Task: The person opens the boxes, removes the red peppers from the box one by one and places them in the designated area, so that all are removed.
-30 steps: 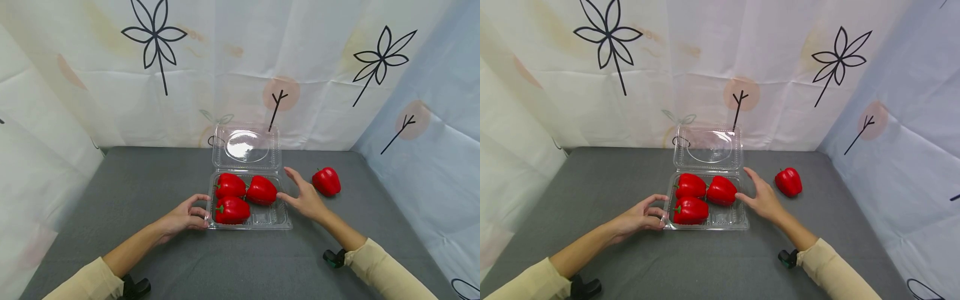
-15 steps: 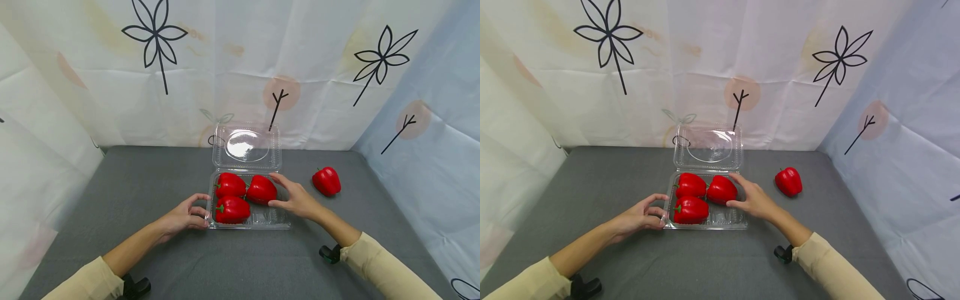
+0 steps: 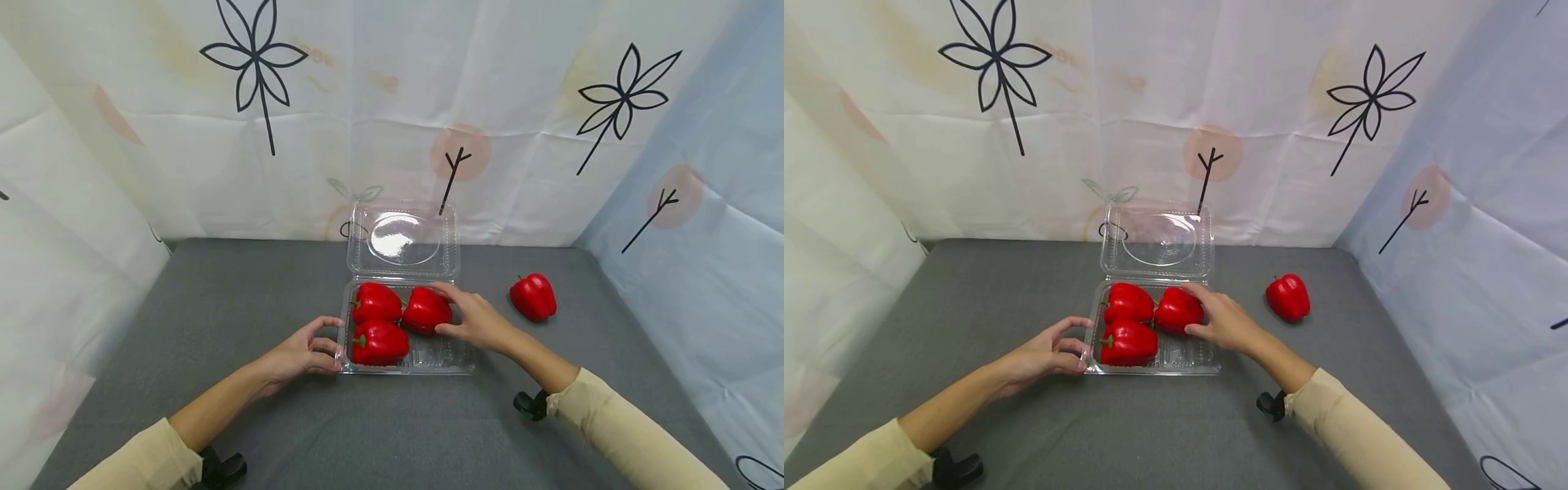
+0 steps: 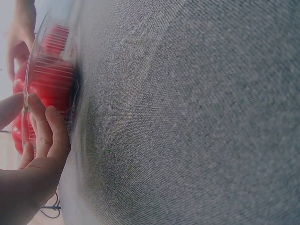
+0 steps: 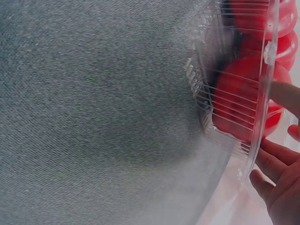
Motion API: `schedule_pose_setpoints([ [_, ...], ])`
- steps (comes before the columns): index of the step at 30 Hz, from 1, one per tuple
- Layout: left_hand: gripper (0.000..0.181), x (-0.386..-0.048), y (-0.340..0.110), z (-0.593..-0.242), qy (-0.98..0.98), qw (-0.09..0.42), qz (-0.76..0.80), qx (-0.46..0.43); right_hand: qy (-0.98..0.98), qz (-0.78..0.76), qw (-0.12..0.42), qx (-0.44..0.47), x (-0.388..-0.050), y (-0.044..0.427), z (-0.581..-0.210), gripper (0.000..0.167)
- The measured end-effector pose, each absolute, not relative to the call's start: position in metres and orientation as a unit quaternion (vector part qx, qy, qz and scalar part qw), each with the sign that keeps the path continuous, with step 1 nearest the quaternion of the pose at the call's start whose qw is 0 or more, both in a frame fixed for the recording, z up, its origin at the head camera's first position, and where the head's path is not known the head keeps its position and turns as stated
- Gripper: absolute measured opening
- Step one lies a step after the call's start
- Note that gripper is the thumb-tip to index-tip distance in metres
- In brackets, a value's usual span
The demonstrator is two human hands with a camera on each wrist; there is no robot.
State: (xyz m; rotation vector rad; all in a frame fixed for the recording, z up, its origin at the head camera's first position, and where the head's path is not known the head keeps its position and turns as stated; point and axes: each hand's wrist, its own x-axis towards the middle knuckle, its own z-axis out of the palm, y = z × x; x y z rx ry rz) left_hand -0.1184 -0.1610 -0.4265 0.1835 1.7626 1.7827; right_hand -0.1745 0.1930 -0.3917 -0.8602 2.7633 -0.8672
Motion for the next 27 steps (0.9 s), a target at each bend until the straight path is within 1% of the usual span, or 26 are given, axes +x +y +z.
schedule_pose_setpoints([
  [13, 0.07, -0.118, -0.161, -0.426, 0.667, 0.308, 0.675, 0.07, 0.923, -0.26, 0.045, -0.279, -0.176, 0.189, -0.384, 0.075],
  [21, 0.07, -0.118, -0.161, -0.426, 0.667, 0.306, 0.675, 0.069, 0.912, -0.282, 0.04, -0.296, -0.173, 0.19, -0.374, 0.073],
  [27, 0.069, -0.118, -0.161, -0.425, 0.668, 0.307, 0.675, 0.068, 0.911, -0.276, 0.01, -0.306, -0.169, 0.196, -0.361, 0.074],
])
